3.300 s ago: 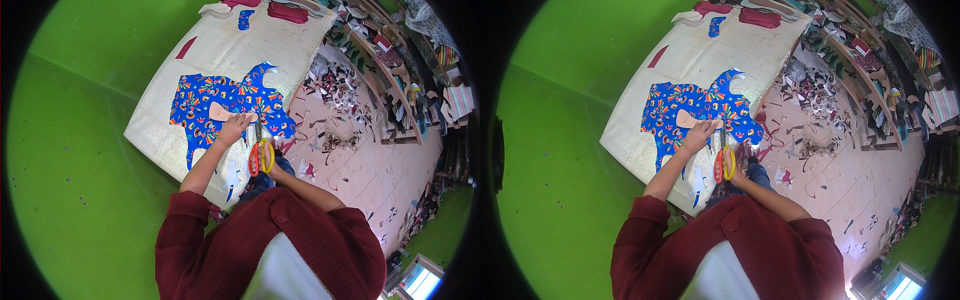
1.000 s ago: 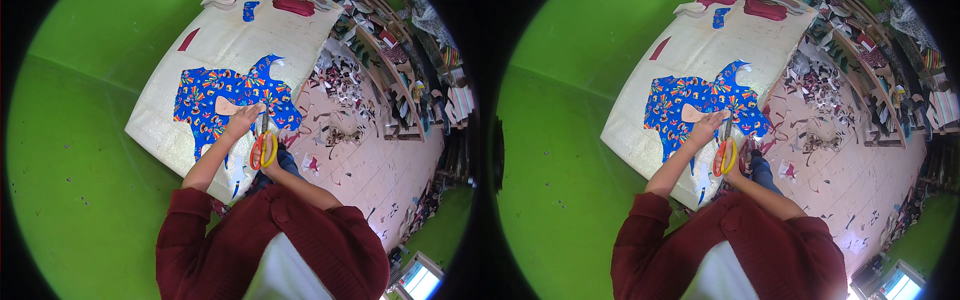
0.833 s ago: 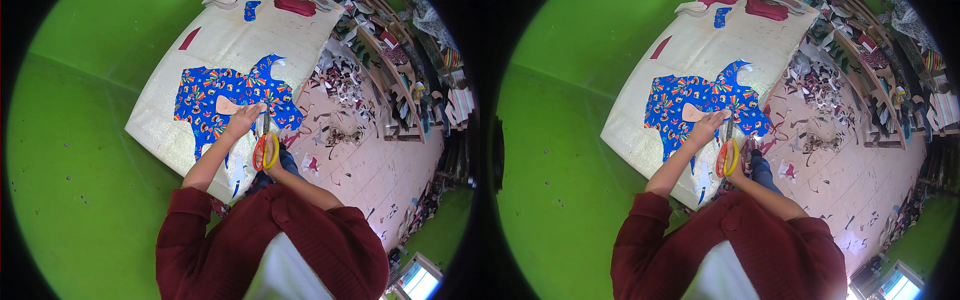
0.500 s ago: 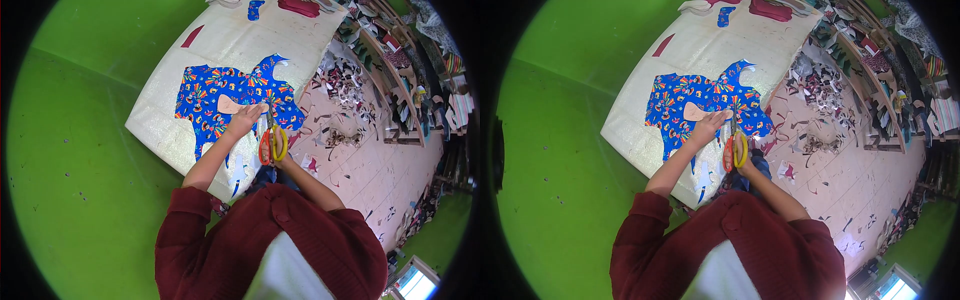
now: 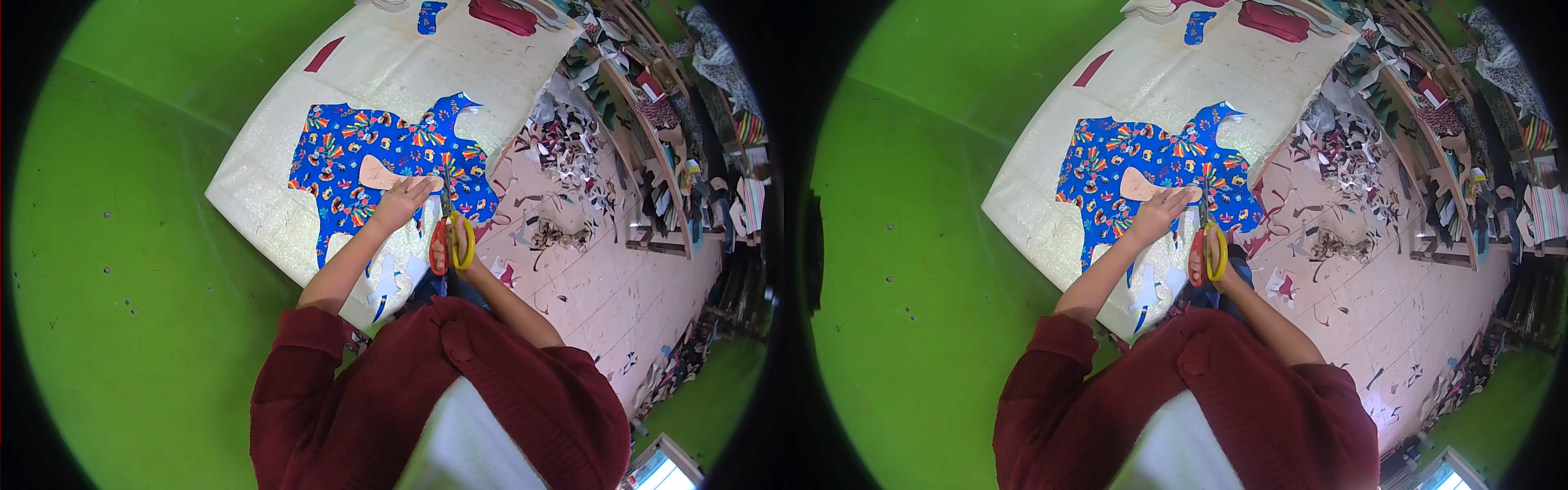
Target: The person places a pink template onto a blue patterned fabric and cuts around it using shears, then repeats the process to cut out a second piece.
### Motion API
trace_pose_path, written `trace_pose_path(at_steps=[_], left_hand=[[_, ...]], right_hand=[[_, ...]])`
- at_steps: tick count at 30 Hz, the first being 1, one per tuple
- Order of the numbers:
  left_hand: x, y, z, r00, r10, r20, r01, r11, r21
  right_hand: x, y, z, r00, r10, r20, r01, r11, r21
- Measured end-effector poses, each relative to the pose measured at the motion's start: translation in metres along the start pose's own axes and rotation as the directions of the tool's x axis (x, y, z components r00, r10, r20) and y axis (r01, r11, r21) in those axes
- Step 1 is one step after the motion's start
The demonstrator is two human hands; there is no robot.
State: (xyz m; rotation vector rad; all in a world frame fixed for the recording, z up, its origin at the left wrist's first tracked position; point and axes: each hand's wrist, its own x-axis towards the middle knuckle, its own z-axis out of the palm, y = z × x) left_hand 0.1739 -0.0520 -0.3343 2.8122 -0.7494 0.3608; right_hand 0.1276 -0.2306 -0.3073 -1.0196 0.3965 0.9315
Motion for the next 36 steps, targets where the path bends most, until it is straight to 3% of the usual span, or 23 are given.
trace_pose_path(at_steps=[2,7,10,16,23,27,30,36], left_hand=[[0.000,0.001,-0.001,1.000,-0.002,0.019,0.001,1.000,0.020],[0.001,0.002,0.000,1.000,-0.022,0.007,0.023,1.000,-0.020],[0.000,0.001,0.001,1.000,-0.018,0.000,0.018,0.999,-0.028],[-0.004,0.003,-0.001,0.997,-0.066,-0.029,0.063,0.993,-0.096],[-0.005,0.006,0.003,0.990,-0.100,-0.098,0.092,0.992,-0.085],[-0.006,0.012,0.000,0.985,-0.140,-0.105,0.127,0.984,-0.125],[-0.004,0.011,0.000,0.984,-0.138,-0.115,0.125,0.985,-0.118],[-0.006,0.013,0.000,0.985,-0.140,-0.098,0.130,0.987,-0.096]], right_hand=[[0.004,-0.006,0.001,0.997,0.030,0.070,-0.037,0.994,0.101],[0.003,-0.005,-0.002,0.998,0.016,0.060,-0.022,0.994,0.106],[0.005,-0.002,-0.012,0.993,0.079,0.092,-0.091,0.988,0.127],[0.006,-0.007,-0.049,0.981,0.147,0.125,-0.138,0.987,-0.084],[0.009,-0.009,-0.055,0.969,0.105,0.222,-0.084,0.991,-0.103],[0.002,-0.037,-0.042,0.932,0.269,0.241,-0.231,0.957,-0.178],[-0.001,-0.043,-0.034,0.957,0.194,0.217,-0.146,0.965,-0.219],[0.011,-0.033,-0.050,0.933,0.250,0.257,-0.198,0.957,-0.211]])
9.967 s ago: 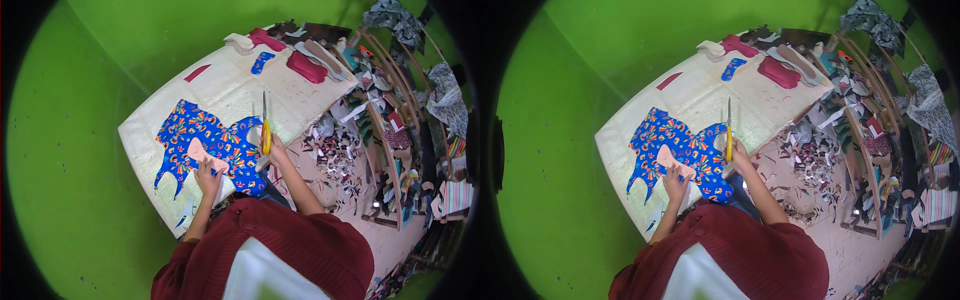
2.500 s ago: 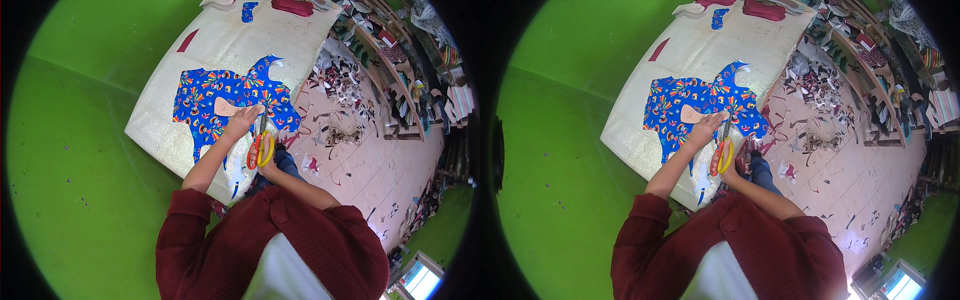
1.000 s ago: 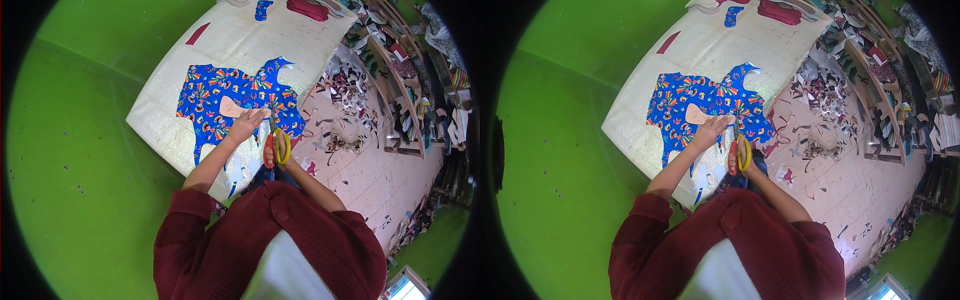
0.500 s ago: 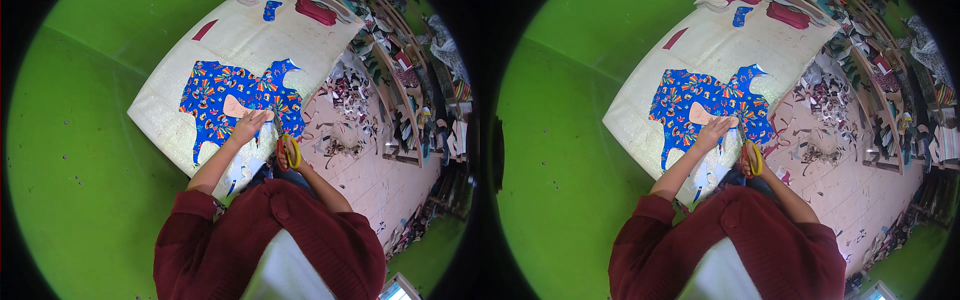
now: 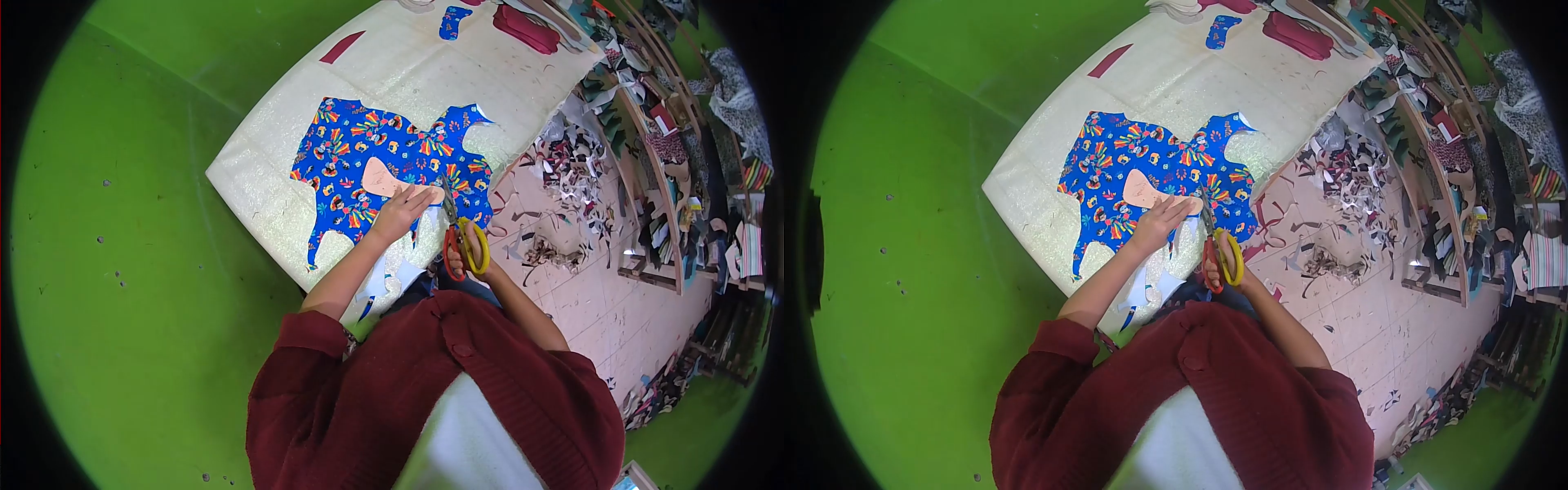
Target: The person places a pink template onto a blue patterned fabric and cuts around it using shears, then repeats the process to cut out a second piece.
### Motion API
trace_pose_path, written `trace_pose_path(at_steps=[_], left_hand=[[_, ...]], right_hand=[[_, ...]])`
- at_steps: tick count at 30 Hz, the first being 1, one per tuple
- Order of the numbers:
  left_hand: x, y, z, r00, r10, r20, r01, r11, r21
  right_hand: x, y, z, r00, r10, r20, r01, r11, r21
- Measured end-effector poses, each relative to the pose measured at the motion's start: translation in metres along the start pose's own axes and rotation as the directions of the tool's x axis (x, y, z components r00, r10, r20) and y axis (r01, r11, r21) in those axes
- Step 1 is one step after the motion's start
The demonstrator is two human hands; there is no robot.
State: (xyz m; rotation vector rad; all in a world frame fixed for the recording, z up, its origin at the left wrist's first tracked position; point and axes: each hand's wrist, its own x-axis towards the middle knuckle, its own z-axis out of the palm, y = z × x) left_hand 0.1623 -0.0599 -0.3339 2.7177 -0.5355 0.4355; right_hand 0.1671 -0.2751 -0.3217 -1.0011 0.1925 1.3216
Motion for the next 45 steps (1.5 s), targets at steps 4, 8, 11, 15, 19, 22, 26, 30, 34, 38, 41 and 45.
trace_pose_path(at_steps=[4,8,11,15,19,22,26,30,34,38,41,45], left_hand=[[0.001,-0.002,0.002,1.000,0.013,-0.020,-0.013,1.000,-0.001],[0.002,0.000,-0.001,1.000,0.008,-0.018,-0.009,1.000,-0.002],[0.002,-0.001,0.001,1.000,0.004,-0.027,-0.005,1.000,-0.015],[0.001,-0.003,0.007,1.000,0.012,-0.017,-0.012,1.000,0.007],[0.001,-0.003,0.007,1.000,0.014,-0.020,-0.014,0.999,0.033],[0.003,0.000,0.003,1.000,-0.005,-0.030,0.005,1.000,0.019],[0.004,0.002,-0.001,0.999,-0.028,-0.038,0.028,1.000,-0.005],[0.003,0.000,0.004,0.998,-0.030,-0.051,0.028,0.999,-0.034],[0.001,-0.002,0.004,0.999,-0.016,-0.045,0.015,1.000,-0.020],[0.000,-0.001,0.003,0.999,-0.010,-0.040,0.010,1.000,-0.002],[0.000,-0.001,0.005,0.999,-0.017,-0.052,0.016,1.000,-0.022],[-0.002,0.000,0.000,0.998,-0.015,-0.058,0.014,1.000,-0.019]], right_hand=[[-0.001,-0.002,-0.005,1.000,0.002,0.018,-0.002,1.000,-0.013],[-0.006,-0.010,-0.008,1.000,0.020,0.019,-0.018,0.995,-0.102],[-0.004,-0.010,-0.010,0.998,0.038,0.058,-0.033,0.997,-0.075],[-0.006,-0.021,0.006,1.000,0.007,-0.021,-0.007,1.000,-0.027],[0.000,-0.012,-0.001,0.998,0.061,-0.013,-0.061,0.997,0.044],[0.003,-0.005,-0.009,0.998,0.065,0.015,-0.066,0.992,0.104],[-0.002,-0.008,-0.006,0.997,0.066,-0.031,-0.062,0.992,0.113],[-0.008,-0.012,-0.004,0.998,0.011,-0.055,-0.011,1.000,0.004],[-0.009,-0.011,-0.020,0.998,-0.009,-0.058,0.005,0.998,-0.063],[-0.014,-0.022,-0.025,0.999,-0.003,-0.054,-0.006,0.987,-0.160],[-0.016,-0.024,-0.036,1.000,0.017,0.027,-0.010,0.967,-0.254],[-0.030,-0.046,-0.025,0.999,0.008,-0.045,-0.021,0.958,-0.287]])
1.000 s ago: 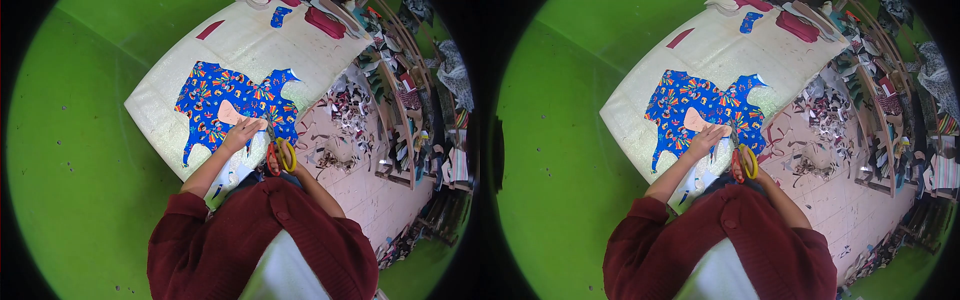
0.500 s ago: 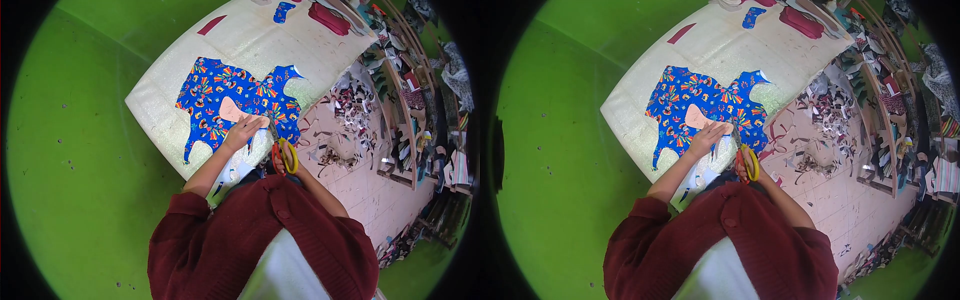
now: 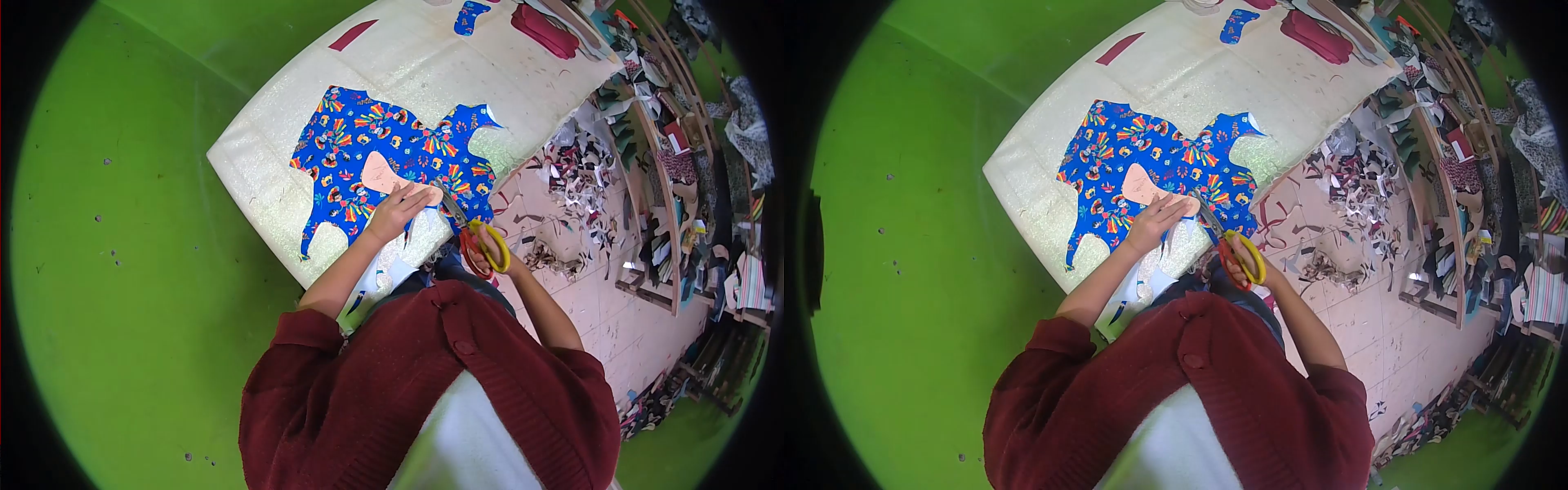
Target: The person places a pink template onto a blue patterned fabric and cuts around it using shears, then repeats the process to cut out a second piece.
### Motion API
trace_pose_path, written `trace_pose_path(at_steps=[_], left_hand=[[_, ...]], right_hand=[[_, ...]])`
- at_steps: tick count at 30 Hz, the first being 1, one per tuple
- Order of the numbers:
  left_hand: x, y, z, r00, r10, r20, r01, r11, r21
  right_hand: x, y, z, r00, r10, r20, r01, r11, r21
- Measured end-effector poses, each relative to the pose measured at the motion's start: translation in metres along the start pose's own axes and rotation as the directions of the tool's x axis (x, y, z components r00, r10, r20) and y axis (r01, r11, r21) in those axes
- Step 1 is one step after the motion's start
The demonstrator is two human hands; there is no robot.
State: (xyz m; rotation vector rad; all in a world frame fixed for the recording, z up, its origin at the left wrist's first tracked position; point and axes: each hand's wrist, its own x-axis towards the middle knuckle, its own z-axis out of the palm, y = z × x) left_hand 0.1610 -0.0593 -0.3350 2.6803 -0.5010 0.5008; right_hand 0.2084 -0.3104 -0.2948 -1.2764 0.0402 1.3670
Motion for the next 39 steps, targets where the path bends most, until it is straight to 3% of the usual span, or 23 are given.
trace_pose_path(at_steps=[1,3,4,11,23,28,33,35,39], left_hand=[[-0.001,0.000,0.000,1.000,0.001,-0.003,-0.001,1.000,-0.016],[-0.001,0.000,-0.001,1.000,0.004,-0.007,-0.004,1.000,-0.031],[-0.001,0.000,-0.001,1.000,0.003,-0.012,-0.004,0.999,-0.042],[-0.001,0.002,-0.001,0.999,-0.034,0.004,0.034,0.997,-0.074],[0.000,-0.001,0.001,0.999,-0.018,-0.034,0.018,1.000,-0.005],[0.001,0.001,-0.002,0.999,-0.027,-0.045,0.027,1.000,0.000],[0.000,0.000,0.000,0.997,-0.035,-0.063,0.035,0.999,0.003],[-0.001,0.001,0.000,0.997,-0.043,-0.071,0.043,0.999,-0.006],[0.000,0.001,-0.001,0.997,-0.043,-0.071,0.044,0.999,0.006]], right_hand=[[0.005,0.003,-0.011,1.000,0.001,0.002,-0.001,1.000,-0.002],[0.012,0.001,-0.027,0.968,0.141,0.210,-0.156,0.986,0.059],[0.005,-0.008,-0.021,0.984,0.098,0.146,-0.095,0.995,-0.024],[0.018,-0.021,-0.024,0.975,0.108,0.192,-0.098,0.993,-0.061],[0.016,-0.039,-0.037,0.937,0.278,0.210,-0.297,0.953,0.062],[0.017,-0.045,-0.043,0.954,0.191,0.229,-0.168,0.979,-0.116],[0.021,-0.053,-0.055,0.926,0.251,0.281,-0.226,0.967,-0.120],[0.016,-0.066,-0.051,0.947,0.240,0.215,-0.195,0.958,-0.211],[0.024,-0.067,-0.064,0.929,0.277,0.244,-0.211,0.941,-0.265]])
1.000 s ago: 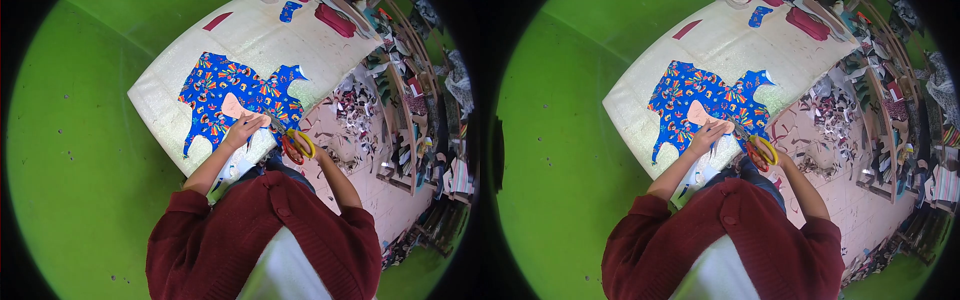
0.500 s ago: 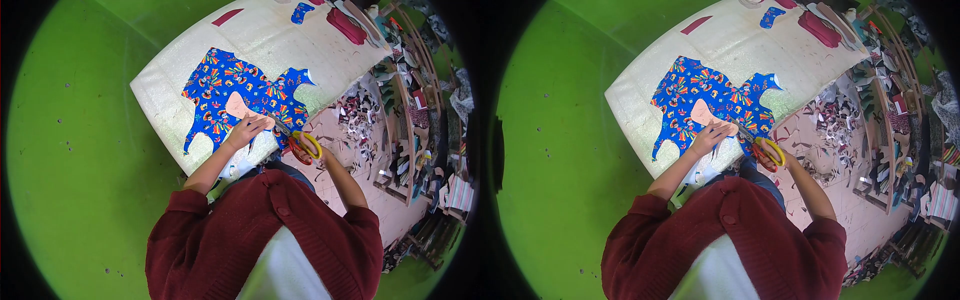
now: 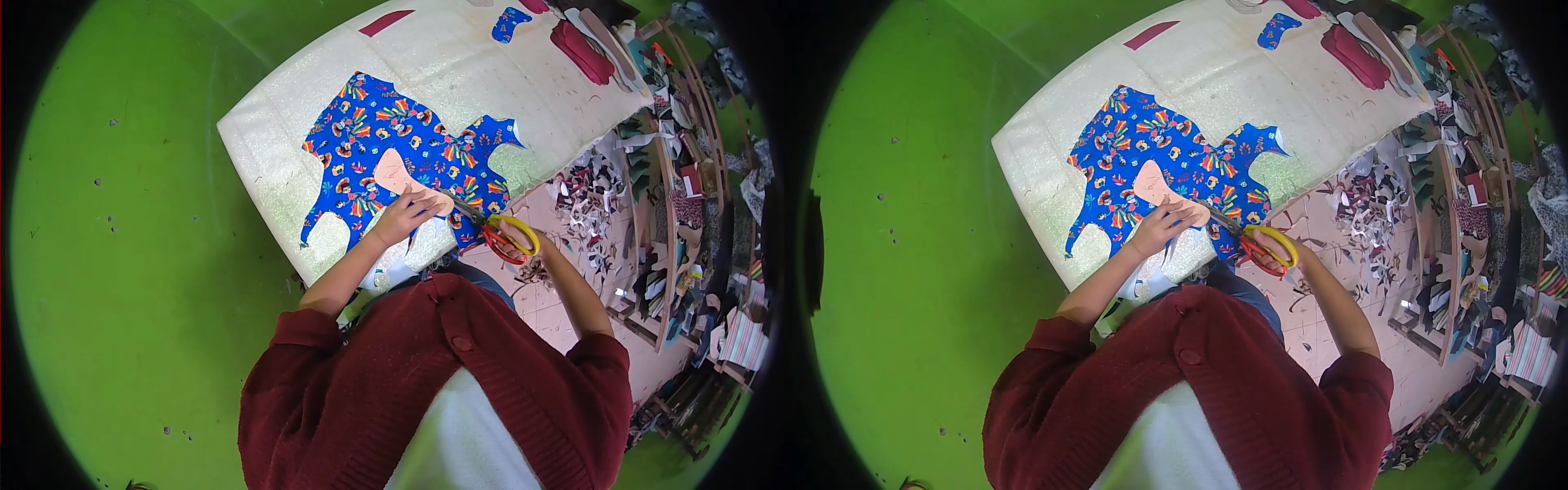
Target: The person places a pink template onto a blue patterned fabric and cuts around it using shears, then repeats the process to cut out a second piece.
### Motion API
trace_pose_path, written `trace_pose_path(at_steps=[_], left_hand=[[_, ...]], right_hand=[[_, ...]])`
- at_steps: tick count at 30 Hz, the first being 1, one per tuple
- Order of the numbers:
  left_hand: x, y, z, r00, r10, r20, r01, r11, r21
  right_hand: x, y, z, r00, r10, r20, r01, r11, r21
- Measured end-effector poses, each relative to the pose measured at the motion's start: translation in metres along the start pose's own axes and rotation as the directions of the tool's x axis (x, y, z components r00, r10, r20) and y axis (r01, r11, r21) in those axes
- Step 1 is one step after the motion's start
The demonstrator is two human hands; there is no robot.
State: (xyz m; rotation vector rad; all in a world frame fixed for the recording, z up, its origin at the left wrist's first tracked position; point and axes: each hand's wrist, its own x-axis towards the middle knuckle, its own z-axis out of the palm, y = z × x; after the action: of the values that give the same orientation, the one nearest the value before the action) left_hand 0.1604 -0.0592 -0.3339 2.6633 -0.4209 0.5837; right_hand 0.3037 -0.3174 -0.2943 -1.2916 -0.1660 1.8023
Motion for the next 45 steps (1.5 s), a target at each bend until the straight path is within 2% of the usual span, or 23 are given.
trace_pose_path(at_steps=[3,6,9,11,18,26,33,35,39,41,45], left_hand=[[-0.002,-0.001,0.002,1.000,0.007,0.002,-0.007,1.000,0.008],[-0.002,-0.002,0.003,1.000,-0.001,0.007,0.001,1.000,0.001],[-0.001,-0.002,0.002,1.000,0.006,-0.008,-0.006,1.000,-0.012],[0.000,-0.001,0.001,1.000,-0.001,-0.013,0.001,1.000,-0.012],[-0.001,0.000,0.003,0.999,-0.030,-0.031,0.030,0.999,-0.023],[0.001,0.004,-0.004,0.993,-0.050,-0.103,0.053,0.998,0.023],[0.000,0.005,-0.002,0.992,-0.045,-0.114,0.050,0.998,0.043],[0.001,0.005,-0.001,0.993,-0.046,-0.113,0.052,0.998,0.047],[0.003,0.008,-0.001,0.992,-0.057,-0.113,0.063,0.997,0.050],[0.003,0.008,-0.001,0.990,-0.062,-0.124,0.069,0.997,0.047],[0.002,0.008,-0.001,0.991,-0.063,-0.120,0.069,0.996,0.048]], right_hand=[[0.004,0.000,-0.005,0.999,0.034,0.042,-0.032,0.998,-0.051],[0.001,-0.007,0.001,0.998,0.006,0.060,-0.006,1.000,0.004],[0.009,-0.007,-0.004,0.994,0.040,0.105,-0.049,0.995,0.088],[0.015,-0.011,-0.006,0.981,0.000,0.195,-0.016,0.997,0.078],[0.016,-0.028,-0.003,0.981,0.005,0.196,-0.005,1.000,0.001],[0.013,-0.026,-0.007,0.993,0.044,0.107,-0.039,0.998,-0.044],[0.018,-0.023,-0.014,0.986,0.085,0.144,-0.074,0.994,-0.076],[0.014,-0.031,-0.006,0.983,0.125,0.135,-0.126,0.992,0.000],[0.017,-0.031,-0.002,0.981,0.121,0.150,-0.134,0.988,0.075],[0.022,-0.033,-0.005,0.977,0.064,0.205,-0.059,0.998,-0.032],[0.027,-0.039,0.000,0.976,0.048,0.214,-0.049,0.999,-0.002]])
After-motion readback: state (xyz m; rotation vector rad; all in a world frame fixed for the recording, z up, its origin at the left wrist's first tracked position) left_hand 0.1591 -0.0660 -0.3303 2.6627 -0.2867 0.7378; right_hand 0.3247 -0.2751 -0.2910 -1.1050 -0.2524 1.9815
